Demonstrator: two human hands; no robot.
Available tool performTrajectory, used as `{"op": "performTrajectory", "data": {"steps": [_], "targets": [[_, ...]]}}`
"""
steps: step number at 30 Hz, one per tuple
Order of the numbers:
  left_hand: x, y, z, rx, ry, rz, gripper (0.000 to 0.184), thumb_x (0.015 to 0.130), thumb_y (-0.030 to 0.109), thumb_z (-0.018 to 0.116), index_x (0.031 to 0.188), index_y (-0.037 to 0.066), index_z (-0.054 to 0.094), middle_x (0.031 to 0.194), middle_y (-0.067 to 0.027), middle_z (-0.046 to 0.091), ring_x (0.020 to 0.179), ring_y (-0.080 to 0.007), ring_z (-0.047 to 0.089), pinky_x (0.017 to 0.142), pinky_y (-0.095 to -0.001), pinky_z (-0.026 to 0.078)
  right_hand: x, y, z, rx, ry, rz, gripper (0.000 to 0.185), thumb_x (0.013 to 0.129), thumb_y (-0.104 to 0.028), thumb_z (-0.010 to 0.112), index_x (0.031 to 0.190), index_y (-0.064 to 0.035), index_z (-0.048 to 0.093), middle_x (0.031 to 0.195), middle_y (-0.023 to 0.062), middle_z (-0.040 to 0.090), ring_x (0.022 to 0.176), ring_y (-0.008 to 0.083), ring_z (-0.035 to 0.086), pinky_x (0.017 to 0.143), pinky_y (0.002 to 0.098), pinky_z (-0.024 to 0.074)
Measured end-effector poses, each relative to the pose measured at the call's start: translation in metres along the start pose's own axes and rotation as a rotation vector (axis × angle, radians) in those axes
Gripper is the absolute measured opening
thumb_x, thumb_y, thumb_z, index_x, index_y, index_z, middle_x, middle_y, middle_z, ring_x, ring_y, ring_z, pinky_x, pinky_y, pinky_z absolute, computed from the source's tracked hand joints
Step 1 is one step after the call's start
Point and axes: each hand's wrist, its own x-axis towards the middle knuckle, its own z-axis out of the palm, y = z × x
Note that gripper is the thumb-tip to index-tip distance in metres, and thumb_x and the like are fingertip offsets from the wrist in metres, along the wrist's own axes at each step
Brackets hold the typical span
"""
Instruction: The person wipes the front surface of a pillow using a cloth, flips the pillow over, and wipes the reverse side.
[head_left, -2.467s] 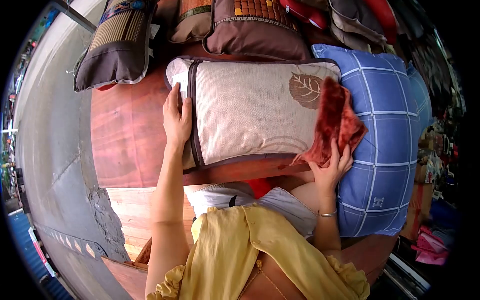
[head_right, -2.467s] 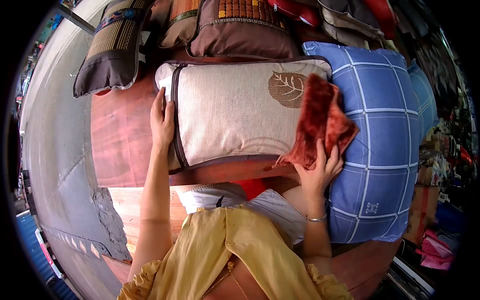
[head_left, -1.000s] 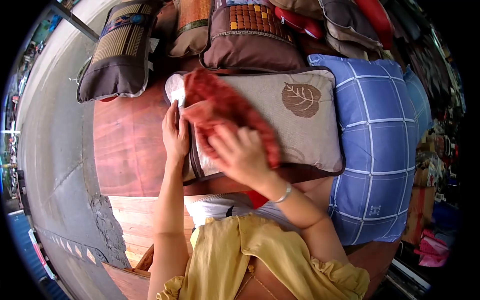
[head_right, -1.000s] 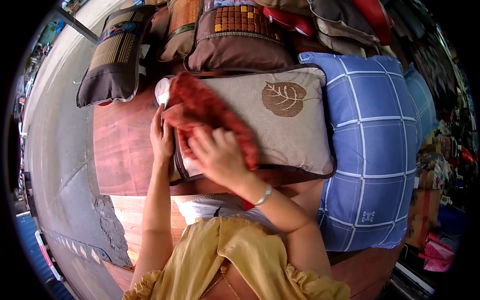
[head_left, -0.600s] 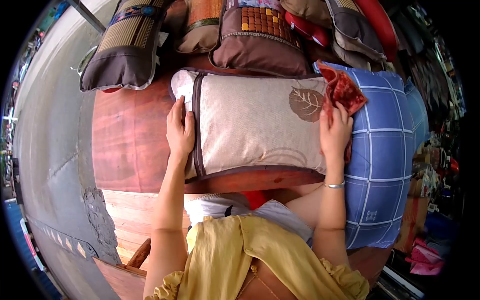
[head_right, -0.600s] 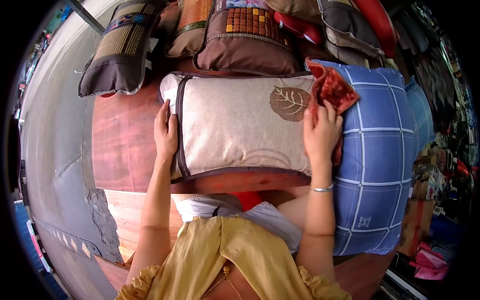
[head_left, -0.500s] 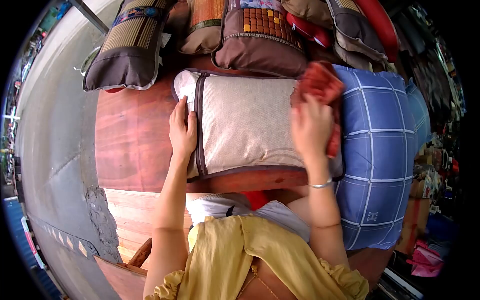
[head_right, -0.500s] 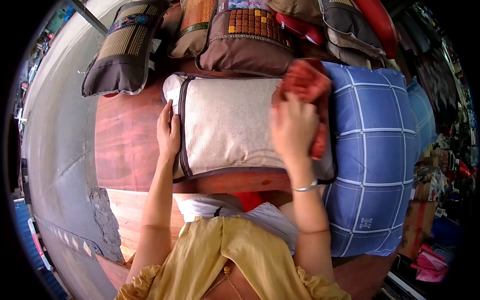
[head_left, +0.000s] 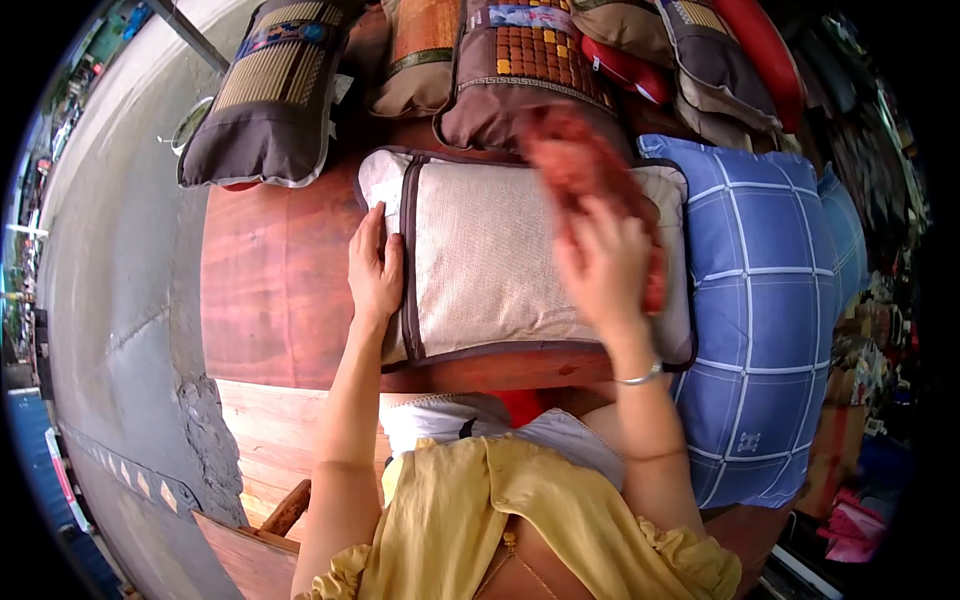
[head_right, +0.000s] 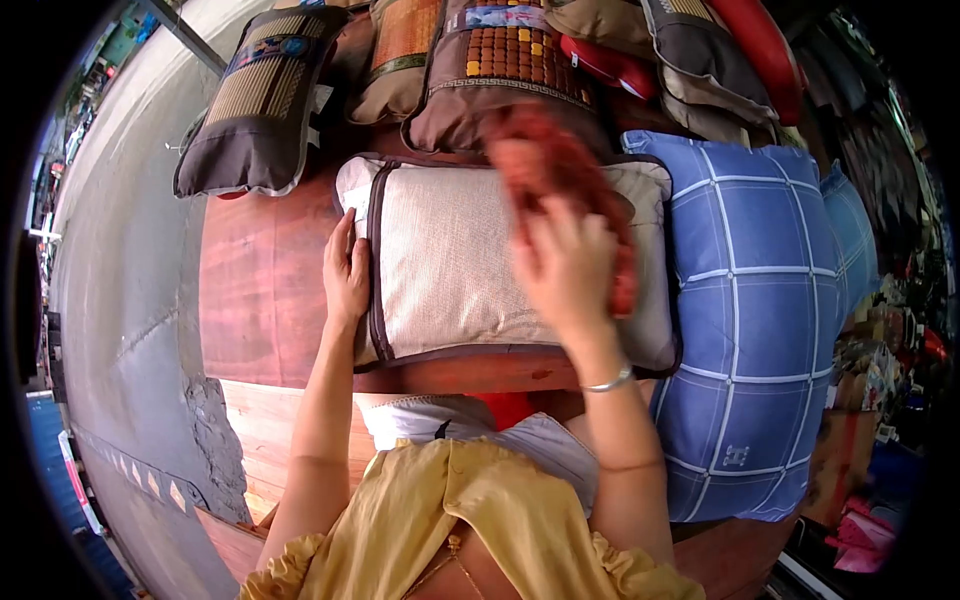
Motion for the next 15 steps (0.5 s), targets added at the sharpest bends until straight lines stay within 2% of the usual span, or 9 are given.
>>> {"op": "performTrajectory", "data": {"steps": [4, 6, 8, 10, 11, 12, 13, 15], "targets": [[-0.001, 0.004, -0.002, 0.009, -0.009, -0.046, 0.047, 0.096, 0.021, 0.055, 0.141, 0.007, 0.05, 0.137, -0.0204, 0.054, 0.129, -0.036, 0.05, 0.109, -0.0417, 0.039, -0.027, 0.09, -0.014, -0.014, 0.074, 0.239, 0.03, 0.093, -0.029, 0.061, 0.105, -0.0029, 0.067, 0.13, 0.0153, 0.058, 0.105, 0.0375, 0.054, 0.093, 0.0464, 0.0425], [-0.001, 0.004, -0.001, 0.009, 0.0, -0.045, 0.047, 0.096, 0.021, 0.055, 0.141, 0.007, 0.051, 0.137, -0.0206, 0.054, 0.129, -0.0358, 0.05, 0.109, -0.0419, 0.039, -0.033, 0.112, -0.011, 0.082, 0.132, 0.311, 0.029, 0.094, -0.029, 0.06, 0.105, -0.0025, 0.067, 0.129, 0.0166, 0.058, 0.106, 0.0384, 0.054, 0.096, 0.0456, 0.042], [-0.001, 0.005, -0.001, 0.014, 0.012, -0.03, 0.047, 0.096, 0.022, 0.055, 0.141, 0.008, 0.051, 0.137, -0.0208, 0.054, 0.129, -0.0358, 0.05, 0.109, -0.042, 0.039, -0.035, 0.108, -0.008, 0.028, 0.124, 0.311, 0.027, 0.094, -0.029, 0.061, 0.104, -0.0046, 0.068, 0.127, 0.0145, 0.059, 0.104, 0.0369, 0.055, 0.093, 0.0458, 0.0435], [-0.001, 0.006, -0.001, 0.021, 0.007, -0.046, 0.047, 0.096, 0.022, 0.055, 0.141, 0.009, 0.051, 0.137, -0.0204, 0.054, 0.129, -0.0355, 0.05, 0.109, -0.0418, 0.039, -0.021, 0.07, -0.01, -0.104, 0.057, 0.27, 0.025, 0.093, -0.029, 0.062, 0.103, -0.0074, 0.068, 0.123, 0.0109, 0.06, 0.1, 0.0343, 0.056, 0.088, 0.0457, 0.045], [-0.002, 0.006, -0.001, 0.022, 0.008, -0.052, 0.047, 0.096, 0.023, 0.055, 0.141, 0.008, 0.051, 0.137, -0.02, 0.054, 0.129, -0.0352, 0.049, 0.109, -0.0417, 0.039, -0.013, 0.047, -0.006, -0.142, 0.054, 0.177, 0.023, 0.091, -0.029, 0.063, 0.101, -0.0088, 0.068, 0.12, 0.007, 0.061, 0.097, 0.0315, 0.055, 0.084, 0.0458, 0.0457], [-0.001, 0.006, 0.0, 0.023, 0.007, -0.057, 0.047, 0.097, 0.023, 0.055, 0.141, 0.008, 0.051, 0.138, -0.0197, 0.054, 0.13, -0.0349, 0.049, 0.11, -0.0415, 0.039, -0.007, 0.021, -0.002, -0.122, 0.062, 0.067, 0.021, 0.088, -0.027, 0.065, 0.099, -0.0095, 0.067, 0.119, 0.0054, 0.061, 0.094, 0.0296, 0.054, 0.08, 0.0455, 0.0448], [-0.001, 0.004, 0.001, 0.053, 0.04, 0.002, 0.045, 0.097, 0.016, 0.053, 0.141, 0.005, 0.051, 0.133, -0.0207, 0.058, 0.122, -0.0346, 0.054, 0.106, -0.04, 0.04, -0.003, -0.007, 0.004, -0.087, 0.005, 0.015, 0.02, 0.085, -0.026, 0.066, 0.098, -0.0099, 0.066, 0.117, 0.0049, 0.06, 0.091, 0.028, 0.053, 0.076, 0.0449, 0.0432], [-0.001, 0.004, 0.0, 0.053, 0.027, -0.007, 0.045, 0.097, 0.016, 0.052, 0.141, 0.005, 0.051, 0.133, -0.0209, 0.057, 0.123, -0.0347, 0.054, 0.106, -0.04, 0.04, 0.002, -0.06, 0.015, 0.071, -0.085, -0.09, 0.029, 0.081, -0.026, 0.069, 0.104, -0.0087, 0.066, 0.119, 0.0054, 0.059, 0.093, 0.0281, 0.052, 0.077, 0.0435, 0.0416]]}}
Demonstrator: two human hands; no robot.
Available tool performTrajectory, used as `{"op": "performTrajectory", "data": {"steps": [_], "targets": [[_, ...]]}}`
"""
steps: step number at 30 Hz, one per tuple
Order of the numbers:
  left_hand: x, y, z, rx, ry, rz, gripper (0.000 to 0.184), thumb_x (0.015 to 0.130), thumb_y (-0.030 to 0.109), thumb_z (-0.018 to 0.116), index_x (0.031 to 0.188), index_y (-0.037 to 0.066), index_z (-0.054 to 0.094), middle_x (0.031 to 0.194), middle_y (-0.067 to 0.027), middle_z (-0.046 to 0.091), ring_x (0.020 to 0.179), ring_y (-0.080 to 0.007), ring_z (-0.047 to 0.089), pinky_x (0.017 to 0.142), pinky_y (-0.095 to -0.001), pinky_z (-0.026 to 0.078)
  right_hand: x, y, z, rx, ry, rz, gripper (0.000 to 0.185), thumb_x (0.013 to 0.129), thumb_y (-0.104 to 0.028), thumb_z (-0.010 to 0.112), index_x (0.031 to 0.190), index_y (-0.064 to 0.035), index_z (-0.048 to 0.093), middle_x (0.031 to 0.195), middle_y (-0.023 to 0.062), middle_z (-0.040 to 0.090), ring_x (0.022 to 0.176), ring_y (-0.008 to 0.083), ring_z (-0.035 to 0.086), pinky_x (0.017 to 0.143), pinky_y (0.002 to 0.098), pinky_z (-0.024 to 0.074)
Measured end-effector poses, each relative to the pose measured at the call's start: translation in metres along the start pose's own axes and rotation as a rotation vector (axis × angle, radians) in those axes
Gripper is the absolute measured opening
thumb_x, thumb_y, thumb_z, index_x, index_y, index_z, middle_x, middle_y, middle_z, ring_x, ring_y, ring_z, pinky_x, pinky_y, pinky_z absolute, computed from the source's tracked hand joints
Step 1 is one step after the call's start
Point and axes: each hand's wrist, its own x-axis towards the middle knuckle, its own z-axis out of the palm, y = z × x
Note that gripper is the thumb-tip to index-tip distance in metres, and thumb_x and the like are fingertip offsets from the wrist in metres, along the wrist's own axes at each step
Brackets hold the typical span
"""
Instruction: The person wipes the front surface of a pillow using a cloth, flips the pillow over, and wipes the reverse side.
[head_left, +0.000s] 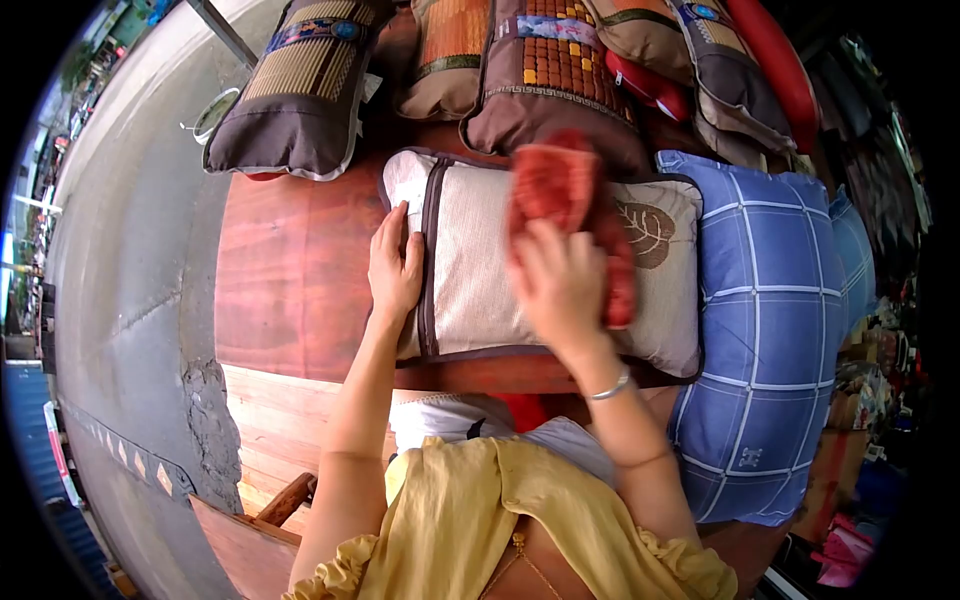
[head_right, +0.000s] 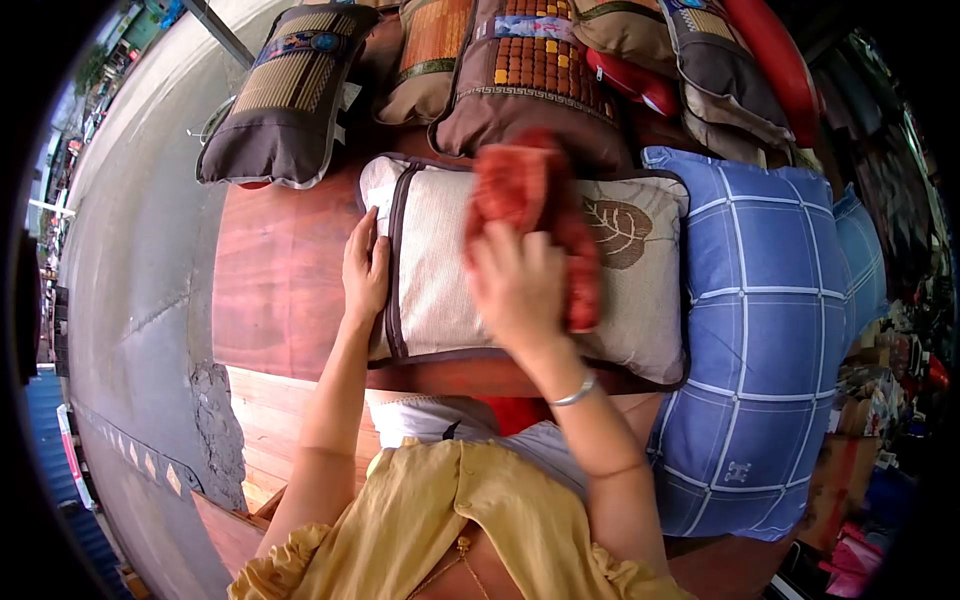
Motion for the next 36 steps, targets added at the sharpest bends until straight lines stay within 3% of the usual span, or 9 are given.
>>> {"op": "performTrajectory", "data": {"steps": [7, 14, 17, 23, 27, 31, 33, 35, 36], "targets": [[0.0, -0.003, -0.002, -0.067, -0.026, -0.008, 0.046, 0.097, 0.02, 0.055, 0.141, 0.007, 0.051, 0.138, -0.0192, 0.054, 0.128, -0.0347, 0.05, 0.109, -0.0411, 0.039, -0.006, -0.025, 0.022, 0.188, 0.033, -0.214, 0.036, 0.077, -0.027, 0.071, 0.106, -0.0064, 0.066, 0.12, 0.0077, 0.056, 0.092, 0.0248, 0.05, 0.075, 0.0401, 0.0408], [-0.003, -0.003, -0.003, -0.096, -0.036, -0.05, 0.046, 0.096, 0.02, 0.055, 0.14, 0.007, 0.051, 0.137, -0.0201, 0.055, 0.128, -0.036, 0.05, 0.108, -0.0417, 0.039, -0.043, 0.104, -0.038, -0.065, 0.193, 0.244, 0.025, 0.087, -0.024, 0.067, 0.103, -0.0047, 0.068, 0.122, 0.0112, 0.06, 0.1, 0.0343, 0.056, 0.088, 0.0456, 0.0444], [-0.003, -0.002, -0.002, -0.082, -0.024, -0.044, 0.046, 0.095, 0.019, 0.056, 0.139, 0.007, 0.052, 0.136, -0.0204, 0.055, 0.127, -0.0357, 0.051, 0.107, -0.0415, 0.04, -0.069, 0.155, -0.03, 0.113, 0.316, 0.398, 0.025, 0.089, -0.024, 0.066, 0.105, -0.0051, 0.068, 0.122, 0.0111, 0.06, 0.105, 0.0349, 0.056, 0.092, 0.0451, 0.0441], [-0.005, 0.01, -0.001, 0.113, 0.103, 0.159, 0.046, 0.096, 0.013, 0.055, 0.141, 0.005, 0.05, 0.142, -0.0214, 0.049, 0.131, -0.0376, 0.047, 0.109, -0.0441, 0.036, -0.033, 0.075, -0.023, -0.125, 0.17, 0.264, 0.023, 0.086, -0.025, 0.067, 0.102, -0.0093, 0.069, 0.12, 0.0068, 0.06, 0.098, 0.0312, 0.054, 0.085, 0.0452, 0.0431], [-0.011, 0.064, -0.009, 0.02, 0.087, 0.264, 0.052, 0.093, 0.019, 0.059, 0.141, 0.004, 0.049, 0.147, -0.0205, 0.044, 0.134, -0.0375, 0.042, 0.112, -0.0467, 0.027, -0.016, -0.001, -0.005, 0.048, 0.029, 0.095, 0.031, 0.08, -0.023, 0.07, 0.106, -0.008, 0.068, 0.126, 0.008, 0.057, 0.096, 0.0304, 0.051, 0.083, 0.0443, 0.042], [-0.003, 0.112, -0.008, -0.032, -0.091, 0.461, 0.054, 0.088, 0.023, 0.063, 0.138, 0.005, 0.052, 0.143, -0.0208, 0.048, 0.132, -0.038, 0.045, 0.111, -0.047, 0.03, -0.011, -0.01, -0.021, 0.423, -0.115, -0.11, 0.043, 0.077, -0.023, 0.073, 0.115, -0.0041, 0.067, 0.131, 0.0159, 0.057, 0.098, 0.0312, 0.054, 0.091, 0.0447, 0.0443], [0.003, 0.129, -0.003, -0.013, -0.209, 0.439, 0.056, 0.088, 0.026, 0.066, 0.138, 0.006, 0.053, 0.142, -0.0211, 0.048, 0.133, -0.0381, 0.044, 0.111, -0.0479, 0.032, -0.007, 0.024, -0.043, 0.846, -0.009, 0.04, 0.036, 0.085, -0.02, 0.07, 0.116, -0.0025, 0.067, 0.129, 0.0185, 0.059, 0.107, 0.0317, 0.058, 0.096, 0.0422, 0.0452], [0.005, 0.137, 0.016, 0.065, -0.303, 0.435, 0.065, 0.086, 0.036, 0.068, 0.141, 0.007, 0.05, 0.145, -0.0237, 0.045, 0.139, -0.0393, 0.038, 0.115, -0.0504, 0.027, -0.007, 0.064, -0.055, 0.982, 0.125, 0.467, 0.031, 0.09, -0.017, 0.067, 0.118, -0.002, 0.066, 0.13, 0.0204, 0.059, 0.118, 0.0316, 0.058, 0.099, 0.0393, 0.0453], [0.004, 0.146, 0.027, 0.149, -0.31, 0.479, 0.069, 0.085, 0.041, 0.068, 0.142, 0.008, 0.048, 0.146, -0.024, 0.043, 0.14, -0.0401, 0.036, 0.116, -0.0536, 0.024, -0.007, 0.094, -0.051, 0.697, 0.192, 0.415, 0.032, 0.092, -0.02, 0.065, 0.12, -0.0035, 0.066, 0.132, 0.0193, 0.058, 0.124, 0.032, 0.055, 0.103, 0.0403, 0.0426]]}}
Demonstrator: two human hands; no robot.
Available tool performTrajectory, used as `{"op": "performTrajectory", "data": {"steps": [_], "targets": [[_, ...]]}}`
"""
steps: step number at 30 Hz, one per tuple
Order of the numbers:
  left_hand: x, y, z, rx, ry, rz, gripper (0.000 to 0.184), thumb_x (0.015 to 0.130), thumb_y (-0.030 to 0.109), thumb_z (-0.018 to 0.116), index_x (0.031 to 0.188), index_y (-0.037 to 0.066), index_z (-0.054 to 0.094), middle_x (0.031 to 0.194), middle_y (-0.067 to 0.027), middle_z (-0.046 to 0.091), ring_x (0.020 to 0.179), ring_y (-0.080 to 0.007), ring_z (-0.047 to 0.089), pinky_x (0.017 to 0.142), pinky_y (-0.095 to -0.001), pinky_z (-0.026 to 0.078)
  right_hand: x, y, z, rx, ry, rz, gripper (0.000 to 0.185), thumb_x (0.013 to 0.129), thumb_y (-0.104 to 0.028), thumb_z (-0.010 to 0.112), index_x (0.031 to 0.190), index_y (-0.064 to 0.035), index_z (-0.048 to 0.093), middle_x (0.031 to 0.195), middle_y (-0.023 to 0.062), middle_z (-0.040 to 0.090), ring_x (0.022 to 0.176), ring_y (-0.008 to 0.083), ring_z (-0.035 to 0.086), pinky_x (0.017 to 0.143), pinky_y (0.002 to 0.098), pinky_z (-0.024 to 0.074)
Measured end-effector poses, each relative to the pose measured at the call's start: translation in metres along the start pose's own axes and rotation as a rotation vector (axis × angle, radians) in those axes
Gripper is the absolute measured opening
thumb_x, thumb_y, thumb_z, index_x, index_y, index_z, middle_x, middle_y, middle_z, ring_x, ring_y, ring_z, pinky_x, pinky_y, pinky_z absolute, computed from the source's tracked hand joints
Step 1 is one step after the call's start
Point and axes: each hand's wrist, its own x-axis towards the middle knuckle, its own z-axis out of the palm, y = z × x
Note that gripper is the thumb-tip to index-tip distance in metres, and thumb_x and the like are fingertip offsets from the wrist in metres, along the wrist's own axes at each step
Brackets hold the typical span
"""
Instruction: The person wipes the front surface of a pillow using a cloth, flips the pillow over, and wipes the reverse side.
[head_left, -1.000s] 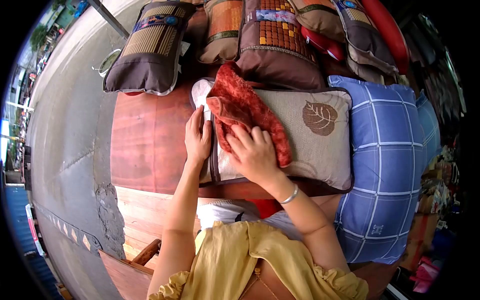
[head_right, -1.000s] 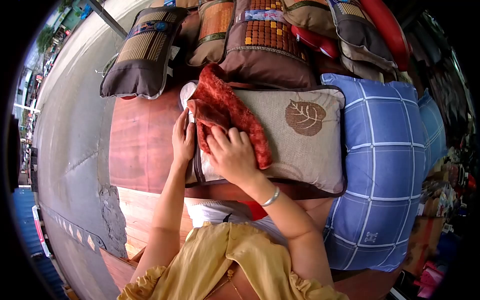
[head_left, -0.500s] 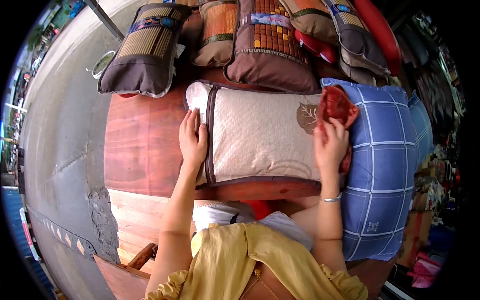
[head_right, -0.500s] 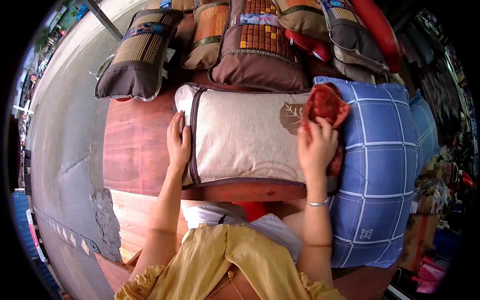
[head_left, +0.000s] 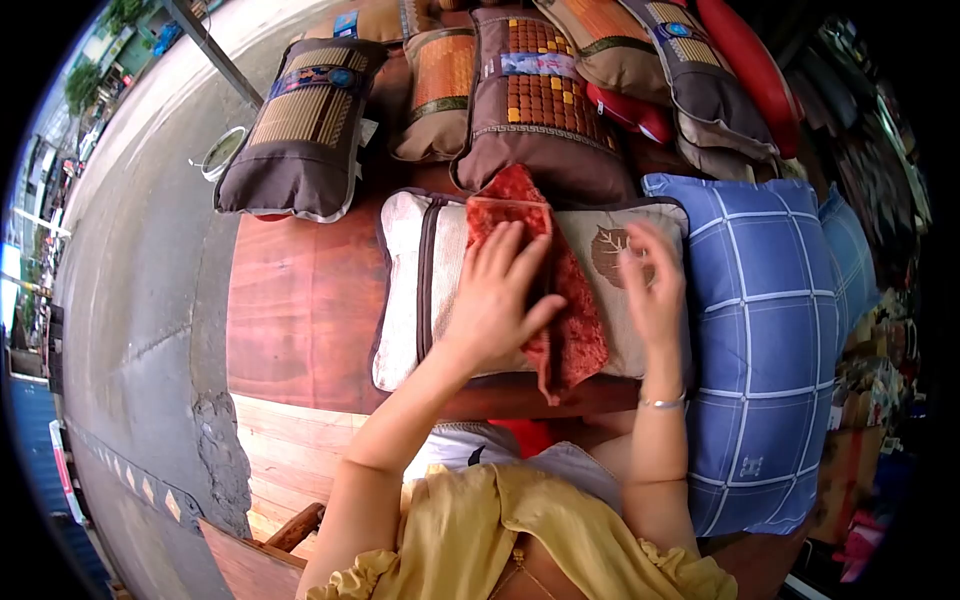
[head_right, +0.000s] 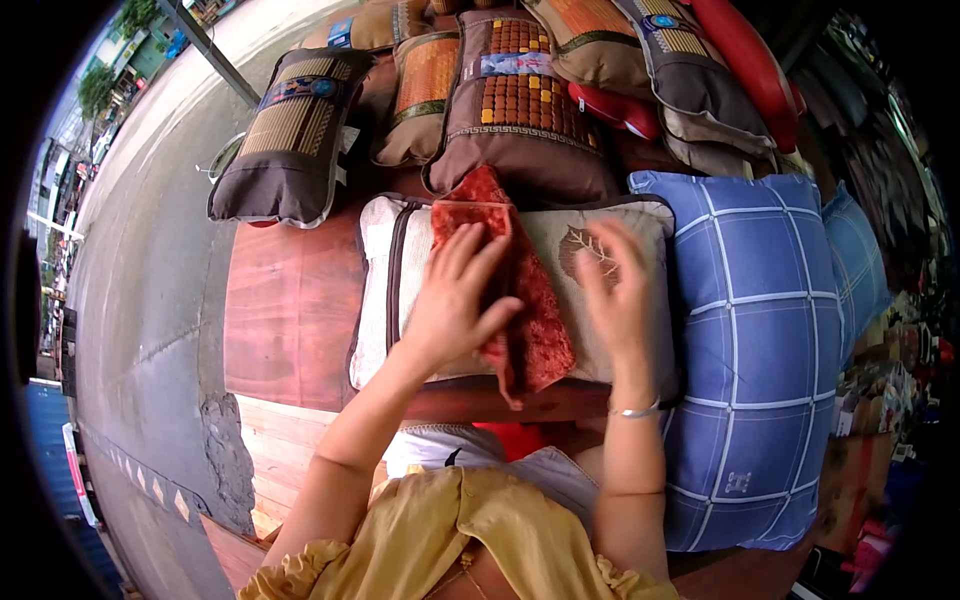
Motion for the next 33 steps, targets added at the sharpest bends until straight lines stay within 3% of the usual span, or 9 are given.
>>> {"op": "performTrajectory", "data": {"steps": [2, 4, 7, 12, 15, 19, 23, 29, 33], "targets": [[0.011, 0.018, 0.02, 0.113, -0.05, 0.059, 0.077, 0.082, 0.049, 0.069, 0.144, 0.009, 0.047, 0.148, -0.0254, 0.041, 0.142, -0.0413, 0.032, 0.116, -0.0593, 0.019, 0.007, 0.041, -0.006, -0.256, 0.081, -0.113, 0.034, 0.094, -0.022, 0.063, 0.123, -0.0049, 0.065, 0.134, 0.0182, 0.058, 0.129, 0.0324, 0.052, 0.106, 0.0413, 0.0399], [0.027, 0.027, 0.036, 0.115, -0.081, 0.101, 0.08, 0.081, 0.054, 0.068, 0.144, 0.01, 0.047, 0.149, -0.0272, 0.039, 0.143, -0.0426, 0.03, 0.116, -0.0629, 0.017, 0.009, 0.06, -0.001, -0.823, -0.043, -0.094, 0.039, 0.097, -0.031, 0.058, 0.128, -0.0091, 0.063, 0.138, 0.0141, 0.057, 0.133, 0.0306, 0.047, 0.112, 0.0439, 0.0319], [0.042, 0.028, 0.044, 0.08, -0.098, 0.092, 0.076, 0.079, 0.052, 0.068, 0.142, 0.014, 0.05, 0.148, -0.0252, 0.04, 0.142, -0.0422, 0.032, 0.115, -0.0631, 0.019, 0.012, 0.062, 0.001, -0.799, -0.093, -0.036, 0.042, 0.098, -0.037, 0.053, 0.132, -0.0126, 0.062, 0.14, 0.0104, 0.056, 0.137, 0.0289, 0.042, 0.115, 0.0459, 0.0247], [0.034, -0.01, 0.026, 0.061, -0.071, -0.011, 0.062, 0.073, 0.024, 0.062, 0.135, 0.018, 0.058, 0.147, -0.0156, 0.045, 0.14, -0.0352, 0.036, 0.115, -0.0567, 0.026, 0.008, 0.061, -0.002, -0.756, -0.078, -0.044, 0.045, 0.097, -0.04, 0.054, 0.134, -0.0143, 0.061, 0.142, 0.0103, 0.054, 0.138, 0.029, 0.04, 0.116, 0.0472, 0.023], [0.023, -0.069, 0.015, 0.046, 0.039, -0.136, 0.056, 0.075, 0.027, 0.061, 0.129, 0.013, 0.062, 0.141, -0.0194, 0.051, 0.138, -0.0373, 0.04, 0.116, -0.0537, 0.026, 0.006, 0.059, -0.001, -0.77, -0.065, -0.052, 0.045, 0.097, -0.04, 0.054, 0.134, -0.0139, 0.06, 0.142, 0.0109, 0.054, 0.138, 0.029, 0.041, 0.116, 0.0472, 0.0232], [0.021, -0.146, -0.003, -0.078, 0.027, -0.282, 0.048, 0.081, 0.022, 0.055, 0.125, 0.002, 0.062, 0.132, -0.0217, 0.057, 0.124, -0.0378, 0.053, 0.108, -0.0413, 0.04, 0.005, 0.057, 0.002, -0.778, -0.057, -0.057, 0.046, 0.097, -0.04, 0.054, 0.133, -0.0134, 0.061, 0.142, 0.0113, 0.054, 0.138, 0.0292, 0.041, 0.115, 0.0472, 0.0235], [0.003, -0.204, 0.004, -0.414, 0.093, -0.472, 0.043, 0.088, 0.02, 0.053, 0.125, -0.001, 0.059, 0.124, -0.0203, 0.059, 0.115, -0.0311, 0.057, 0.102, -0.0353, 0.042, 0.006, 0.058, 0.004, -0.805, -0.033, -0.055, 0.045, 0.097, -0.041, 0.053, 0.133, -0.0134, 0.061, 0.142, 0.0114, 0.055, 0.138, 0.0291, 0.041, 0.115, 0.047, 0.0239], [-0.05, -0.168, -0.009, -0.463, 0.244, -0.443, 0.031, 0.085, 0.005, 0.052, 0.113, -0.003, 0.061, 0.111, -0.0137, 0.06, 0.101, -0.0234, 0.056, 0.093, -0.0306, 0.043, 0.005, 0.056, 0.005, -0.834, -0.03, -0.059, 0.047, 0.096, -0.042, 0.053, 0.133, -0.0137, 0.061, 0.143, 0.0105, 0.054, 0.139, 0.0285, 0.04, 0.115, 0.0483, 0.0244], [-0.11, -0.119, -0.02, -0.333, 0.359, -0.436, 0.032, 0.082, 0.002, 0.05, 0.111, -0.003, 0.063, 0.134, -0.0219, 0.054, 0.132, -0.0354, 0.048, 0.11, -0.0401, 0.035, 0.005, 0.057, 0.008, -0.818, -0.02, -0.084, 0.047, 0.095, -0.042, 0.056, 0.131, -0.0135, 0.061, 0.141, 0.0098, 0.055, 0.138, 0.0279, 0.04, 0.113, 0.0492, 0.0258]]}}
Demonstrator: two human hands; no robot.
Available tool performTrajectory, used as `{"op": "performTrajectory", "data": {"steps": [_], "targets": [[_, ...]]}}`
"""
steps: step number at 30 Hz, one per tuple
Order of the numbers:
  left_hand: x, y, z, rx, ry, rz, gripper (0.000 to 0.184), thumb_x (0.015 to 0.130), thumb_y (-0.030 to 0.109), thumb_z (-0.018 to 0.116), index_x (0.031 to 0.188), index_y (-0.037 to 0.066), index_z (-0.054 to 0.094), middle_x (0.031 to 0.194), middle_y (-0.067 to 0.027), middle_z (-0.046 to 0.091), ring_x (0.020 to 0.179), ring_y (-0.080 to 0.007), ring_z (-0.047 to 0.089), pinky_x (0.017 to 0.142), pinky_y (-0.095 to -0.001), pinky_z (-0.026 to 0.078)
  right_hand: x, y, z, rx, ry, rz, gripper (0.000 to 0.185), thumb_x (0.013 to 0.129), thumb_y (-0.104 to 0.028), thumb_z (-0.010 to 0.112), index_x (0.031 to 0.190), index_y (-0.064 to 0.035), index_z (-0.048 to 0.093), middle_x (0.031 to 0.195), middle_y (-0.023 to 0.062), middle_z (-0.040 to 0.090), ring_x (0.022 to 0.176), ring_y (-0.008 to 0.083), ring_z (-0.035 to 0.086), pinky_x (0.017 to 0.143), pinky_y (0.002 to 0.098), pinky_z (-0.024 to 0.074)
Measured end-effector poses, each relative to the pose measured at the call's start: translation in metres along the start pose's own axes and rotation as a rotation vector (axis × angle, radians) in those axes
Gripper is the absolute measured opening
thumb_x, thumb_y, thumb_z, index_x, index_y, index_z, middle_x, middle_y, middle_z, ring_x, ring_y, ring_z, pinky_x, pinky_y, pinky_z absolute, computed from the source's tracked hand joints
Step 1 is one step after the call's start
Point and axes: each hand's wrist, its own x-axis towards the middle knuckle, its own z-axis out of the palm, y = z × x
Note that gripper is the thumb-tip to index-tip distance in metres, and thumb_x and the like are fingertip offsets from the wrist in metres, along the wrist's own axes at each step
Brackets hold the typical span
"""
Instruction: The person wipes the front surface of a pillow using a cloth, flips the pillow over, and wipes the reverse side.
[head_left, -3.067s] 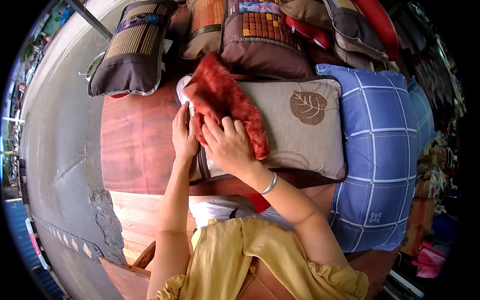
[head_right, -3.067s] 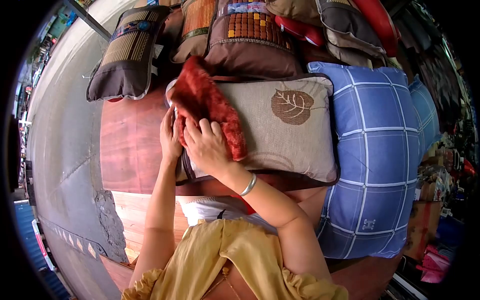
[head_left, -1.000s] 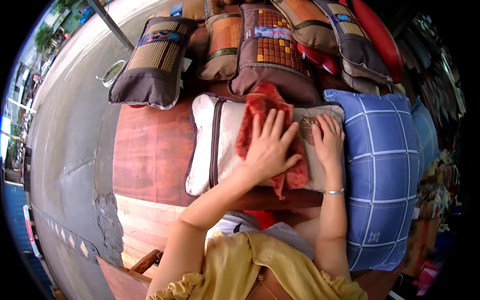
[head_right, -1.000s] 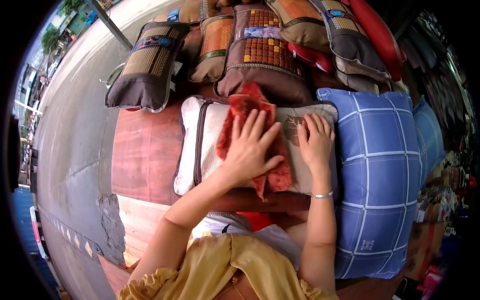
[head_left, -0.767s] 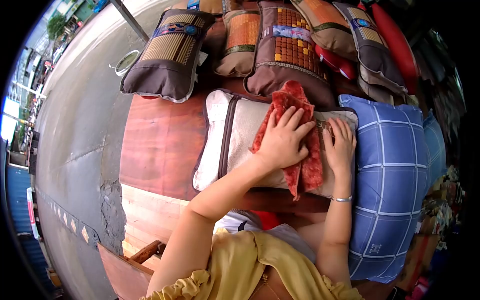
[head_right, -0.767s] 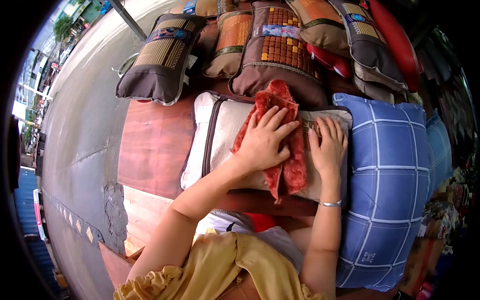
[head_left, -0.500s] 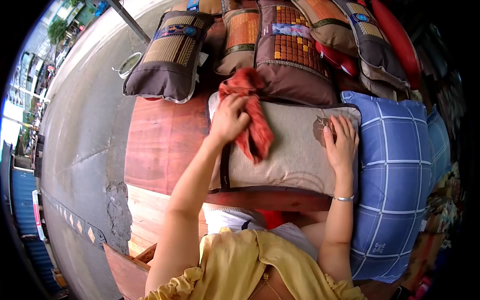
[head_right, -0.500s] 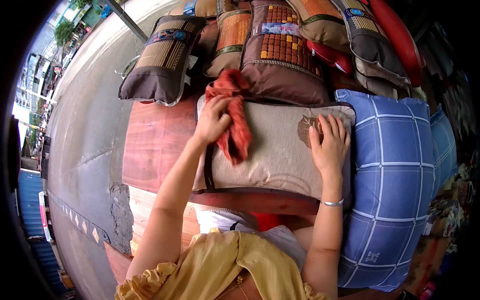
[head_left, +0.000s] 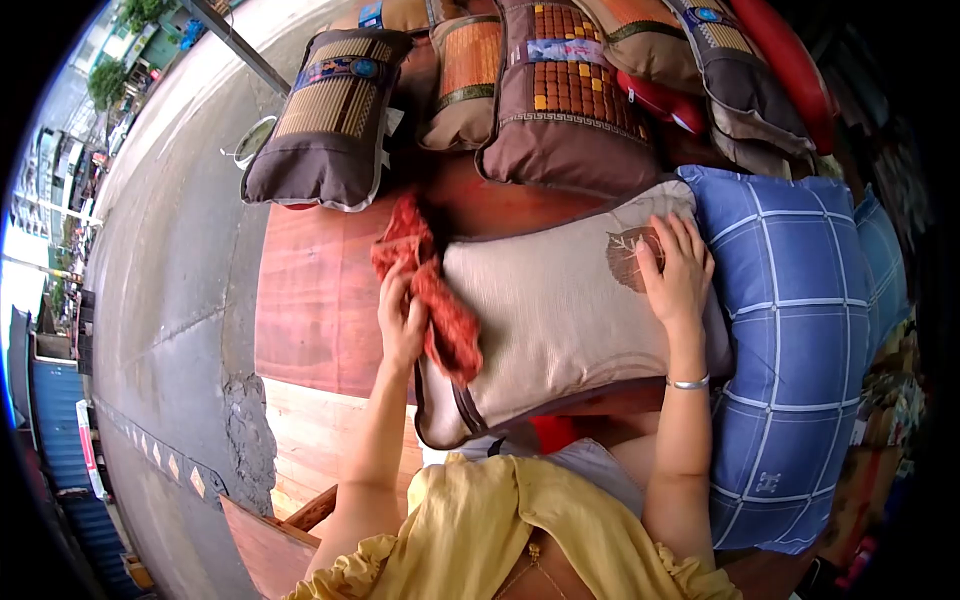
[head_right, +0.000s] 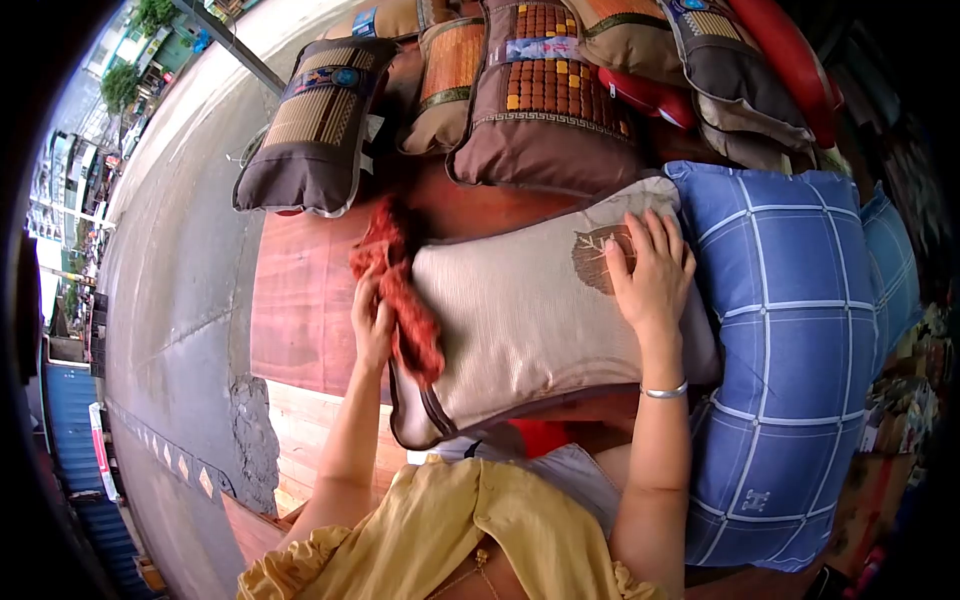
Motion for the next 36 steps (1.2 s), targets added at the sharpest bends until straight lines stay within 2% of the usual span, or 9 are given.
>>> {"op": "performTrajectory", "data": {"steps": [4, 6, 8, 10, 16, 21, 26, 32, 36], "targets": [[-0.042, 0.016, -0.003, 0.015, 0.044, -0.045, 0.032, 0.082, 0.001, 0.05, 0.112, -0.004, 0.063, 0.137, -0.0227, 0.053, 0.133, -0.0346, 0.047, 0.11, -0.039, 0.034, 0.012, -0.014, -0.019, 0.024, -0.061, -0.023, 0.046, 0.093, -0.042, 0.058, 0.128, -0.0129, 0.063, 0.137, 0.0097, 0.057, 0.135, 0.0276, 0.043, 0.111, 0.0488, 0.0277], [-0.043, 0.013, 0.001, -0.018, 0.083, -0.077, 0.032, 0.083, 0.001, 0.05, 0.112, -0.005, 0.063, 0.136, -0.0228, 0.053, 0.134, -0.0343, 0.046, 0.11, -0.0385, 0.035, 0.033, -0.023, -0.037, -0.007, -0.388, -0.015, 0.047, 0.091, -0.043, 0.06, 0.126, -0.0117, 0.063, 0.134, 0.0102, 0.059, 0.133, 0.0272, 0.044, 0.11, 0.0463, 0.0292], [-0.027, 0.003, 0.004, -0.042, 0.054, -0.086, 0.031, 0.083, 0.0, 0.049, 0.112, -0.005, 0.062, 0.133, -0.023, 0.055, 0.133, -0.0339, 0.047, 0.108, -0.0376, 0.036, 0.044, -0.015, -0.025, 0.03, -0.445, -0.093, 0.052, 0.091, -0.047, 0.06, 0.128, -0.0109, 0.063, 0.135, 0.0111, 0.058, 0.134, 0.0276, 0.044, 0.112, 0.0438, 0.0285], [-0.005, 0.006, 0.007, -0.024, 0.011, -0.086, 0.03, 0.084, 0.0, 0.05, 0.112, -0.004, 0.061, 0.125, -0.0222, 0.057, 0.13, -0.0335, 0.05, 0.106, -0.0363, 0.037, 0.042, -0.015, 0.0, 0.126, -0.278, -0.447, 0.057, 0.09, -0.051, 0.059, 0.13, -0.0105, 0.062, 0.136, 0.0115, 0.058, 0.134, 0.0278, 0.045, 0.114, 0.0422, 0.0275], [0.072, -0.021, 0.026, 0.023, -0.087, 0.104, 0.027, 0.085, 0.003, 0.054, 0.111, -0.003, 0.06, 0.113, -0.0166, 0.06, 0.09, -0.0262, 0.057, 0.085, -0.0314, 0.047, 0.045, -0.049, 0.012, 0.184, -0.38, -0.308, 0.068, 0.088, -0.061, 0.057, 0.133, -0.0097, 0.061, 0.135, 0.0114, 0.06, 0.129, 0.0269, 0.05, 0.114, 0.0439, 0.0272], [0.079, -0.001, 0.025, 0.099, -0.151, 0.167, 0.023, 0.085, 0.003, 0.053, 0.106, -0.003, 0.06, 0.121, -0.0229, 0.061, 0.107, -0.0341, 0.06, 0.092, -0.0362, 0.046, 0.051, -0.05, 0.011, 0.029, -0.412, -0.083, 0.073, 0.085, -0.069, 0.055, 0.128, -0.0108, 0.064, 0.128, 0.0128, 0.064, 0.124, 0.027, 0.052, 0.109, 0.0423, 0.0304], [-0.016, 0.029, -0.009, 0.159, -0.186, 0.241, 0.024, 0.074, -0.002, 0.052, 0.096, -0.003, 0.06, 0.137, -0.028, 0.049, 0.132, -0.0461, 0.045, 0.11, -0.0481, 0.036, 0.046, -0.051, 0.01, 0.037, -0.355, -0.093, 0.072, 0.085, -0.07, 0.055, 0.125, -0.0113, 0.065, 0.123, 0.0131, 0.065, 0.119, 0.0268, 0.054, 0.105, 0.041, 0.0318], [-0.131, 0.008, -0.03, 0.318, -0.153, 0.173, 0.031, 0.068, -0.001, 0.056, 0.099, -0.001, 0.056, 0.144, -0.0301, 0.041, 0.139, -0.0509, 0.035, 0.114, -0.0556, 0.029, 0.043, -0.052, 0.006, 0.067, -0.315, -0.13, 0.069, 0.085, -0.069, 0.056, 0.121, -0.0112, 0.067, 0.118, 0.0115, 0.067, 0.116, 0.0262, 0.055, 0.101, 0.0409, 0.0332], [-0.096, 0.014, -0.023, 0.279, -0.155, 0.24, 0.033, 0.071, -0.005, 0.054, 0.103, -0.001, 0.054, 0.146, -0.0299, 0.039, 0.139, -0.051, 0.033, 0.114, -0.0545, 0.029, 0.042, -0.048, 0.011, 0.058, -0.308, -0.173, 0.066, 0.085, -0.067, 0.057, 0.118, -0.0108, 0.068, 0.116, 0.0118, 0.068, 0.115, 0.027, 0.056, 0.102, 0.0426, 0.0339]]}}
